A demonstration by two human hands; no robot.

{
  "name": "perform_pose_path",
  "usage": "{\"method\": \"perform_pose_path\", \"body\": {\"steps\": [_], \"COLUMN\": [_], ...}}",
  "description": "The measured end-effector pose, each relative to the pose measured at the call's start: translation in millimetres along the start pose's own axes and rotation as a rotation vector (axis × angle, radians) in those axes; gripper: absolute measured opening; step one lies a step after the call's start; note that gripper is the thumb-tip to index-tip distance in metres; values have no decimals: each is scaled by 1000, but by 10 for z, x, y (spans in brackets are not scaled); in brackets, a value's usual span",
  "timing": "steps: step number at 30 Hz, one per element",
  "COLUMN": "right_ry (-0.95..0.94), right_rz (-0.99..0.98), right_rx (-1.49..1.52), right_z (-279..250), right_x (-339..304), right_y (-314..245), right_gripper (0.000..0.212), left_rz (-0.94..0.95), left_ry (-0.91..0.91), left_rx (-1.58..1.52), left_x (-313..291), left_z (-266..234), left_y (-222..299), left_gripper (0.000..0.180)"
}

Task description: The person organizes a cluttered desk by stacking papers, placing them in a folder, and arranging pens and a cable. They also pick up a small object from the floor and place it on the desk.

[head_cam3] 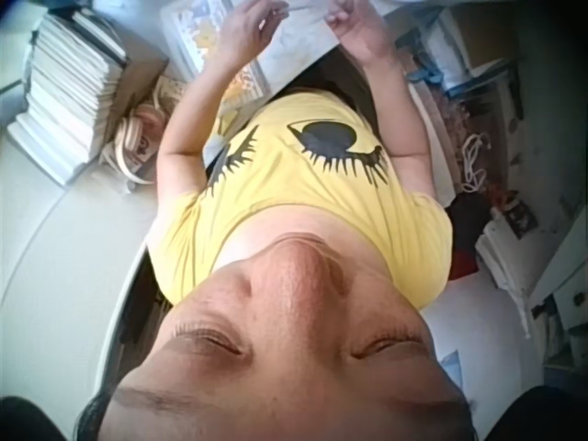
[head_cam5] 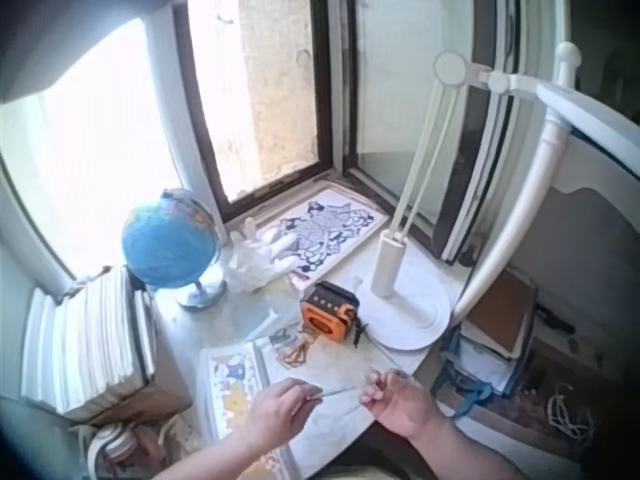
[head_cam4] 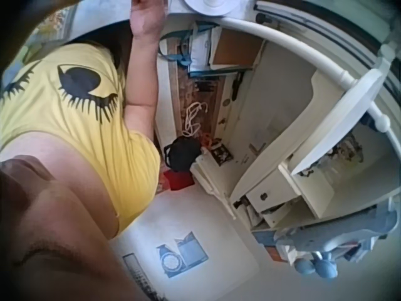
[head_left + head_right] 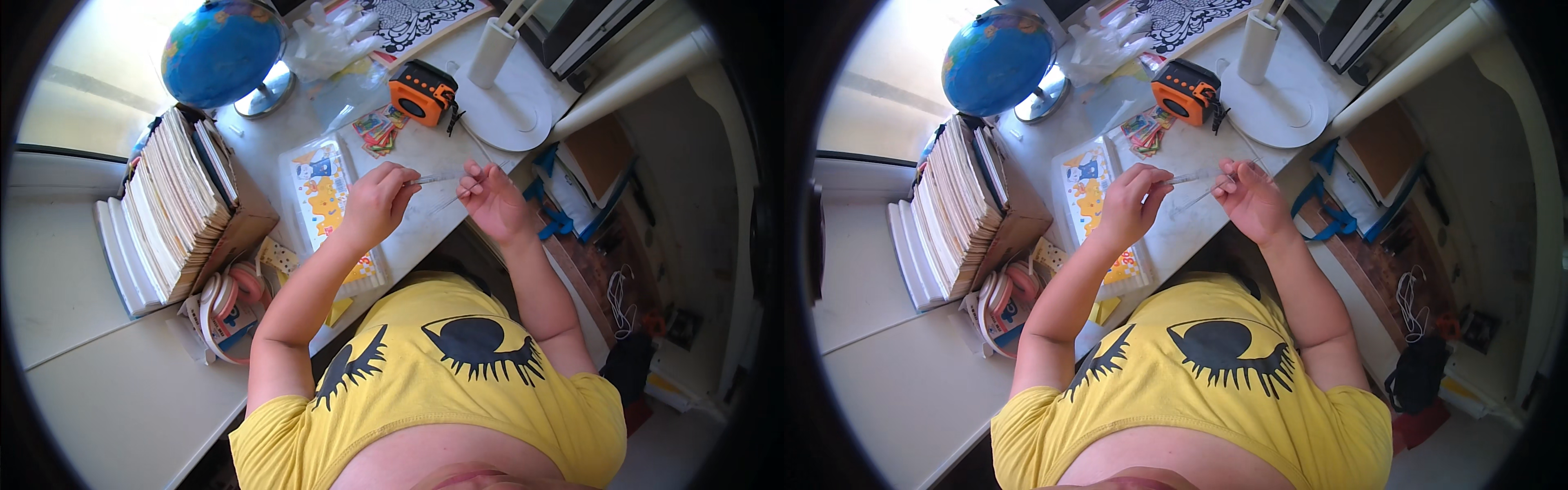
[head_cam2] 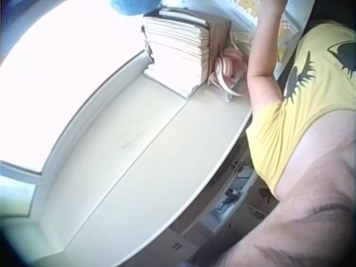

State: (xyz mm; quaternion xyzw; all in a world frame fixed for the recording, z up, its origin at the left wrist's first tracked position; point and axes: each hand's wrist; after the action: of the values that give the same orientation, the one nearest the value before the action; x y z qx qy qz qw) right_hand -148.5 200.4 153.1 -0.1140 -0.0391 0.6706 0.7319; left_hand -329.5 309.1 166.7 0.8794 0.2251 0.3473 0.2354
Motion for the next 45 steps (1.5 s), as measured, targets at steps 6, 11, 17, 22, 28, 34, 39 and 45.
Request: {"method": "perform_pose_path", "body": {"steps": [6,11,17,22,28,34,39,45], "right_ry": [-33,-31,-42,-33,-55,-23,8,117], "right_rz": [-48,-60,-42,-55,-39,-90,-157,-164], "right_rx": [-46,-47,-54,-77,-71,-128,-152,-159], "right_z": [-15,1,9,-12,5,37,-85,-375], "right_x": [-78,-90,-90,-88,-97,-95,-119,-121], "right_y": [22,-3,16,7,19,-22,-188,-191], "right_gripper": [9,7,7,7,7,6,6,8], "left_rz": [-296,-316,-406,-361,-357,-584,-460,-104], "left_ry": [-263,0,-273,10,-91,-223,-100,-72], "left_rx": [-53,-283,-79,-296,-155,-235,-130,339], "left_x": [-43,30,-16,0,-58,-72,-59,6], "left_z": [39,27,-12,18,17,-37,-110,-190], "left_y": [-73,134,28,173,37,-97,-210,-243], "left_gripper": [9,19,13,15,24,31,15,12]}}
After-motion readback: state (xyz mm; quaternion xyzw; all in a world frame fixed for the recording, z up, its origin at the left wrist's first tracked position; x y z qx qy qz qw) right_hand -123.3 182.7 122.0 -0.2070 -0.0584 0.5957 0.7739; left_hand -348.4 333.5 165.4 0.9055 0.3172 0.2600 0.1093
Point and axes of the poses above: each hand's wrist, its own x-axis towards the middle knuckle, its own z-axis out of the palm, y = z × x, and after that the axes turned 8 degrees about x, right-handed
